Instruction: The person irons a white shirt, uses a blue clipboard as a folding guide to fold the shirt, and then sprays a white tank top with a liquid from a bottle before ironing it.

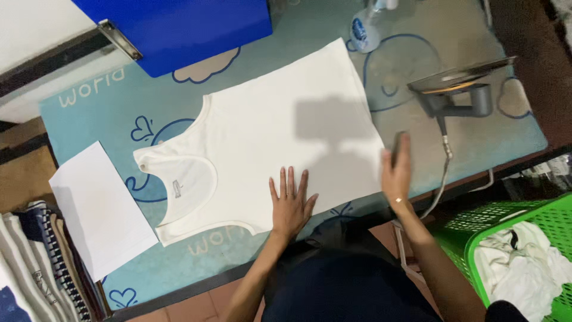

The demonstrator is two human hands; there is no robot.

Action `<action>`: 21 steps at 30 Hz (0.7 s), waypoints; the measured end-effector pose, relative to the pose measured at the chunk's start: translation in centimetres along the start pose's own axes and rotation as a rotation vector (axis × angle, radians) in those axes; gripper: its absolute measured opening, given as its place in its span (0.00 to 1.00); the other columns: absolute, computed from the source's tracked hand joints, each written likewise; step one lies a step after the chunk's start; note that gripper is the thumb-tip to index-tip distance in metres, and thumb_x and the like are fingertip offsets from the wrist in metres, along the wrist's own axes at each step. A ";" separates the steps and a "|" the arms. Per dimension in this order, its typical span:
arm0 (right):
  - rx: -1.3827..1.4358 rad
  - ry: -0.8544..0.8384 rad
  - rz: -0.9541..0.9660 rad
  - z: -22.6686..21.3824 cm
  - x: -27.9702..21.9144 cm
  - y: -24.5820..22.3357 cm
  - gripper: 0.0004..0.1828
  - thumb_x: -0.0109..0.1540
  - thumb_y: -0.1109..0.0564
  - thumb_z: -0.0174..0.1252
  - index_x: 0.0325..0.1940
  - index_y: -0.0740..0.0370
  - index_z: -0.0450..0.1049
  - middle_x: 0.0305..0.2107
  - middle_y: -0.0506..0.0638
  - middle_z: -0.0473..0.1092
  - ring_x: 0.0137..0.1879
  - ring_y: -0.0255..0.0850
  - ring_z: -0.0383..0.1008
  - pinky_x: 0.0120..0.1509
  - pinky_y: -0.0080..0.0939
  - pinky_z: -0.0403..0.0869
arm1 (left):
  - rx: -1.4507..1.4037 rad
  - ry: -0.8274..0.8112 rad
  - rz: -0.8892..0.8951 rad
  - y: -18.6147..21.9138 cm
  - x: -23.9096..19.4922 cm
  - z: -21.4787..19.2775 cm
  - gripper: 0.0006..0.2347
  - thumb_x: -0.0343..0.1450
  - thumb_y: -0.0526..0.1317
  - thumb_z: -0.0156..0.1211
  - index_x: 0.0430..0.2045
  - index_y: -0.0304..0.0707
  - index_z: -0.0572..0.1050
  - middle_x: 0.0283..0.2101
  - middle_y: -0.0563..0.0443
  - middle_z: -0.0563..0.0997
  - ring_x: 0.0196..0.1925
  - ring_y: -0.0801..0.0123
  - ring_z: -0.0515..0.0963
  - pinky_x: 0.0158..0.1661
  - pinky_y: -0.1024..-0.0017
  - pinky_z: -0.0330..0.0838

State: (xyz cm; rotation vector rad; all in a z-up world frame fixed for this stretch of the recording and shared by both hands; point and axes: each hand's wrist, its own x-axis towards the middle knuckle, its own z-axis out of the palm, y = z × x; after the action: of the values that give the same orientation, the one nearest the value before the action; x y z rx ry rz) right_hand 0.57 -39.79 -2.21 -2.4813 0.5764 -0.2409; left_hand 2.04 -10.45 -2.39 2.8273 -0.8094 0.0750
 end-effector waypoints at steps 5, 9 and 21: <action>0.535 0.457 0.194 0.1 5.6 11.2 0.49 0.78 0.51 0.63 0.83 0.50 0.29 0.79 0.60 0.32 0.85 0.57 0.34 0.87 0.60 0.40 | 0.007 -0.116 0.213 2.4 -0.4 0.0 0.31 0.78 0.63 0.30 0.76 0.54 0.45 0.77 0.37 0.48 0.80 0.49 0.41 0.71 0.34 0.32; 0.499 0.598 0.202 -2.3 10.7 12.7 0.43 0.77 0.49 0.66 0.80 0.60 0.41 0.74 0.66 0.45 0.82 0.58 0.42 0.85 0.61 0.43 | 0.087 -0.055 0.269 4.2 -1.0 1.7 0.32 0.77 0.64 0.31 0.77 0.56 0.44 0.78 0.39 0.45 0.81 0.49 0.39 0.71 0.34 0.31; -0.253 0.124 -0.570 -6.8 11.5 -6.2 0.38 0.63 0.25 0.72 0.29 0.64 0.73 0.22 0.63 0.71 0.33 0.61 0.77 0.36 0.51 0.72 | -0.035 -0.024 -0.003 4.8 -7.9 1.2 0.29 0.78 0.58 0.37 0.76 0.56 0.48 0.79 0.42 0.44 0.81 0.52 0.38 0.72 0.41 0.26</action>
State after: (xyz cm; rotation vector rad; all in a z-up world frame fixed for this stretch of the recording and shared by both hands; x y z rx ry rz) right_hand 11.02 -43.80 7.42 -2.8453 -0.0775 -0.5722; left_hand -7.24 -10.59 -3.56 2.8012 -0.8033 0.0266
